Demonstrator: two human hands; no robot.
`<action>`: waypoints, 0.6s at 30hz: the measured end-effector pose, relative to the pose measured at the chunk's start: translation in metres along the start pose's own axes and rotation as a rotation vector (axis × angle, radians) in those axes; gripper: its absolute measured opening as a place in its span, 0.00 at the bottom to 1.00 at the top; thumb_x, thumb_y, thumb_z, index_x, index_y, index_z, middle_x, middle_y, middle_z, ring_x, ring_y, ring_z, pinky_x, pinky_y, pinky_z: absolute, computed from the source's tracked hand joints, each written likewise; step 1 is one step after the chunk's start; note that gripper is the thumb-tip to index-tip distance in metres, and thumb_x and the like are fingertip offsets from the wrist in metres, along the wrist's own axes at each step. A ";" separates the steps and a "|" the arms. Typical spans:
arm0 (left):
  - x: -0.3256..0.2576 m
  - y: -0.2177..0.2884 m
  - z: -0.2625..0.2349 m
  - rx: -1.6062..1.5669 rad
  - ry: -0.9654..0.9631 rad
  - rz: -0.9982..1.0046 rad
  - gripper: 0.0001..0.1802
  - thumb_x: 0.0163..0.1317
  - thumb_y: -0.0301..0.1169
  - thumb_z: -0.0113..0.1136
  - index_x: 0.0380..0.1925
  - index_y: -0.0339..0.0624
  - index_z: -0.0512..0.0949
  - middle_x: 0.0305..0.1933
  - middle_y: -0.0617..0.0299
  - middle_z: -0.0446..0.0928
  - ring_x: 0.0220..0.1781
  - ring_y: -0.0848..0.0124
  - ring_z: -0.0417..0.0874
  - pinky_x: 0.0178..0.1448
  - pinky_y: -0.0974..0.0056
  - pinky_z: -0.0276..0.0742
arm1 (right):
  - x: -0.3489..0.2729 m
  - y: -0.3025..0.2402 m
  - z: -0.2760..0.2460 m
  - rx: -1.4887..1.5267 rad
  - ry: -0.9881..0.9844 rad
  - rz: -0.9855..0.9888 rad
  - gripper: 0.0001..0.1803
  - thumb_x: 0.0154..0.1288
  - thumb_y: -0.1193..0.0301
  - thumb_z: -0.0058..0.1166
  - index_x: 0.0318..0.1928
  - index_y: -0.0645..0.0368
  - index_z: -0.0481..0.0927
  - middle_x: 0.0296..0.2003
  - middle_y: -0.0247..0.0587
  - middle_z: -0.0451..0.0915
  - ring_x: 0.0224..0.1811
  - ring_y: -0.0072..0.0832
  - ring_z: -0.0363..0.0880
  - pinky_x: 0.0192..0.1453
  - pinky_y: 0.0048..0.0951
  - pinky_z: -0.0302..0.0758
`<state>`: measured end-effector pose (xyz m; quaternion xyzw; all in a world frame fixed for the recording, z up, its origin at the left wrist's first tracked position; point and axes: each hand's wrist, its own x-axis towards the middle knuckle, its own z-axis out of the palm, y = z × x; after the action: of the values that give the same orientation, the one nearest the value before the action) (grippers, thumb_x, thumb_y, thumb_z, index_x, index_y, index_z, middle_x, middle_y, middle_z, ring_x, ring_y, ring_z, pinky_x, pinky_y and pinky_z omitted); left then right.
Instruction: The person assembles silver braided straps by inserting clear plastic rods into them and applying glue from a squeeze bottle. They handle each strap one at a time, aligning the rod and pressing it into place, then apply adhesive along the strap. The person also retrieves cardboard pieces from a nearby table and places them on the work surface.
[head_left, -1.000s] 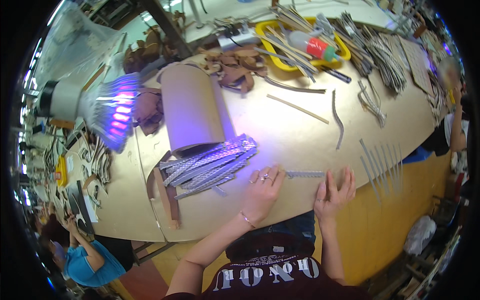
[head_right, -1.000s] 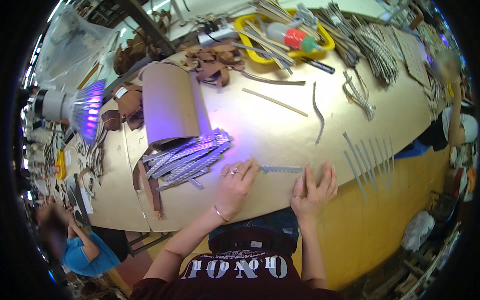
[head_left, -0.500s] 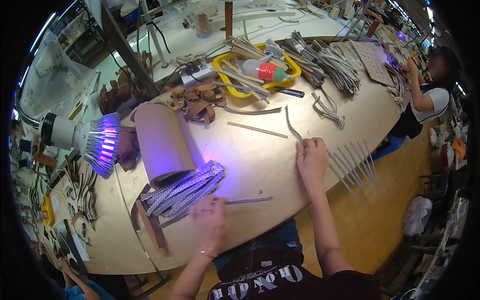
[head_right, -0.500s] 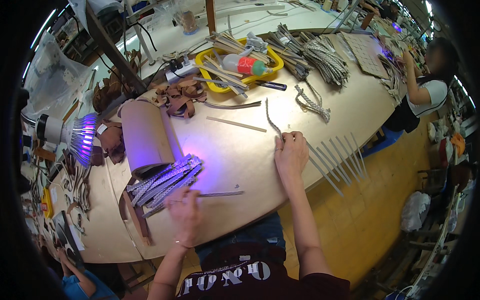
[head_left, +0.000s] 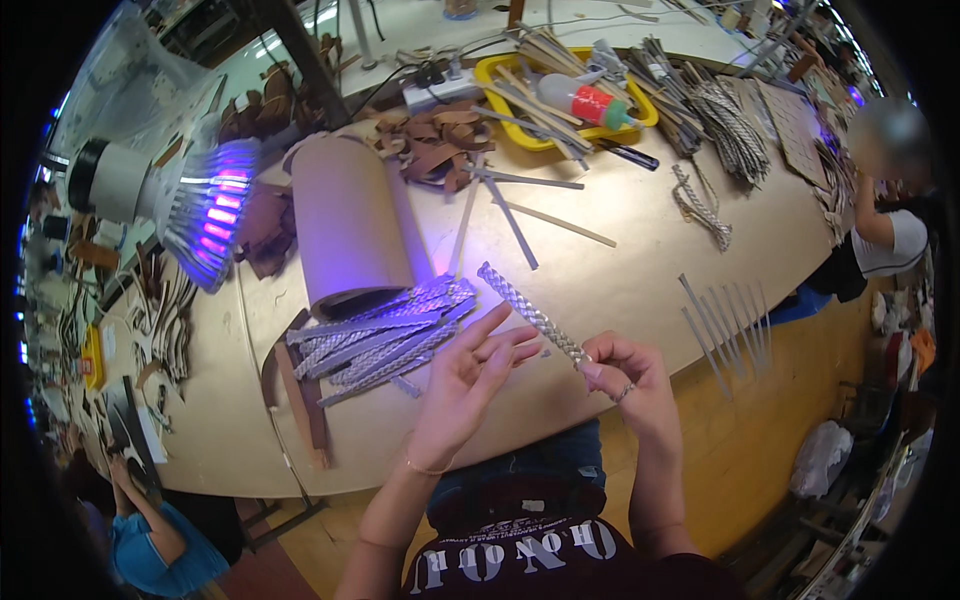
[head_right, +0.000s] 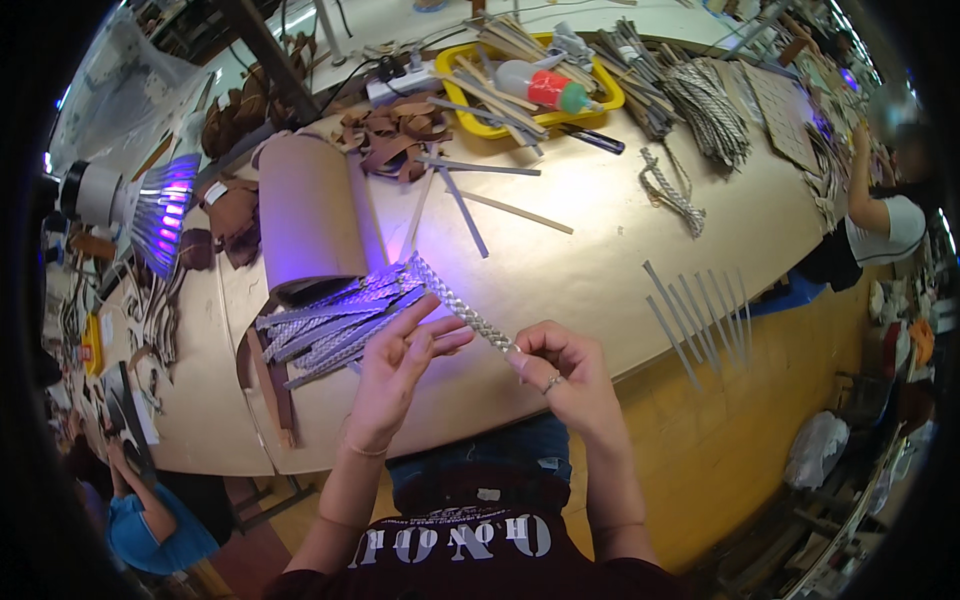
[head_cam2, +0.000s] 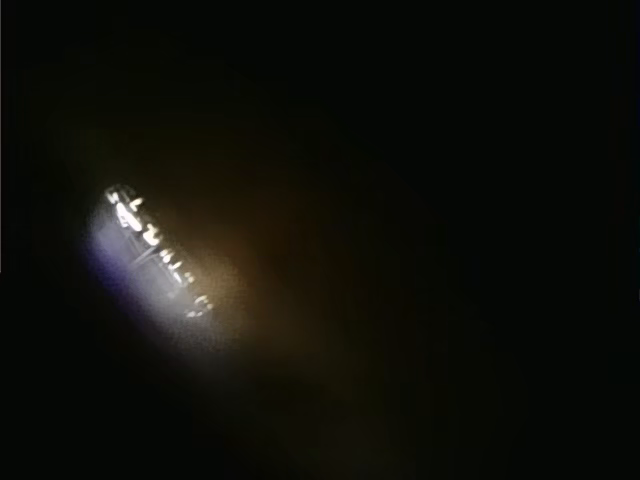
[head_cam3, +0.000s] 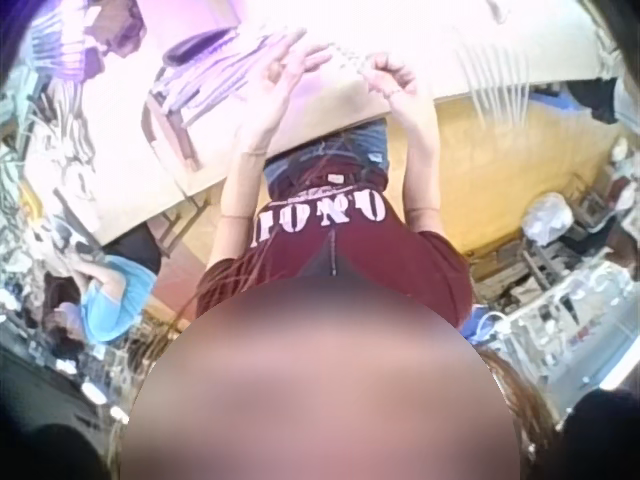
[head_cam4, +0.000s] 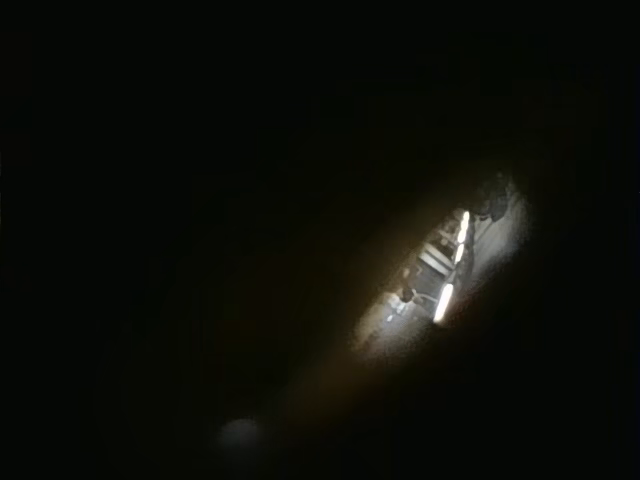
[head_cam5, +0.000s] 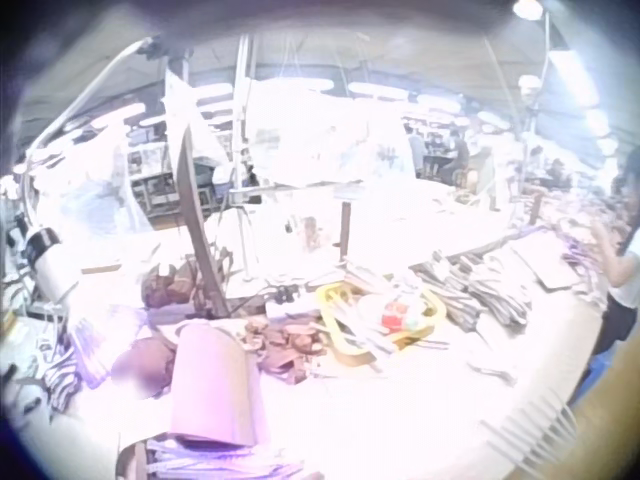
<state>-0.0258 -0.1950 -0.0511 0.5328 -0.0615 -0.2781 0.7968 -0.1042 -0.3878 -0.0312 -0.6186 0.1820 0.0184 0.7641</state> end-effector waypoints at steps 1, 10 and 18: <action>0.005 0.002 0.001 -0.097 -0.015 -0.039 0.30 0.72 0.28 0.56 0.70 0.30 0.61 0.54 0.48 0.81 0.54 0.69 0.83 0.61 0.64 0.76 | -0.001 -0.001 0.003 -0.043 -0.007 -0.011 0.03 0.64 0.77 0.58 0.33 0.63 0.80 0.29 0.28 0.76 0.31 0.14 0.71 0.39 0.18 0.68; 0.018 0.008 -0.005 0.014 0.215 0.078 0.12 0.68 0.24 0.59 0.49 0.31 0.75 0.47 0.49 0.84 0.41 0.72 0.86 0.46 0.68 0.82 | -0.010 -0.002 -0.007 -0.216 -0.092 -0.076 0.06 0.64 0.75 0.60 0.32 0.64 0.78 0.31 0.31 0.76 0.33 0.18 0.72 0.40 0.23 0.69; 0.020 -0.034 -0.001 0.575 0.219 0.081 0.13 0.63 0.25 0.64 0.47 0.36 0.78 0.43 0.53 0.83 0.43 0.68 0.85 0.47 0.62 0.81 | -0.011 -0.006 -0.052 -0.748 -0.031 0.019 0.10 0.65 0.67 0.59 0.33 0.62 0.82 0.30 0.42 0.81 0.31 0.33 0.77 0.38 0.31 0.72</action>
<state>-0.0221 -0.2139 -0.0856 0.7603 -0.0729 -0.1582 0.6257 -0.1264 -0.4362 -0.0313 -0.8530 0.1570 0.1001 0.4876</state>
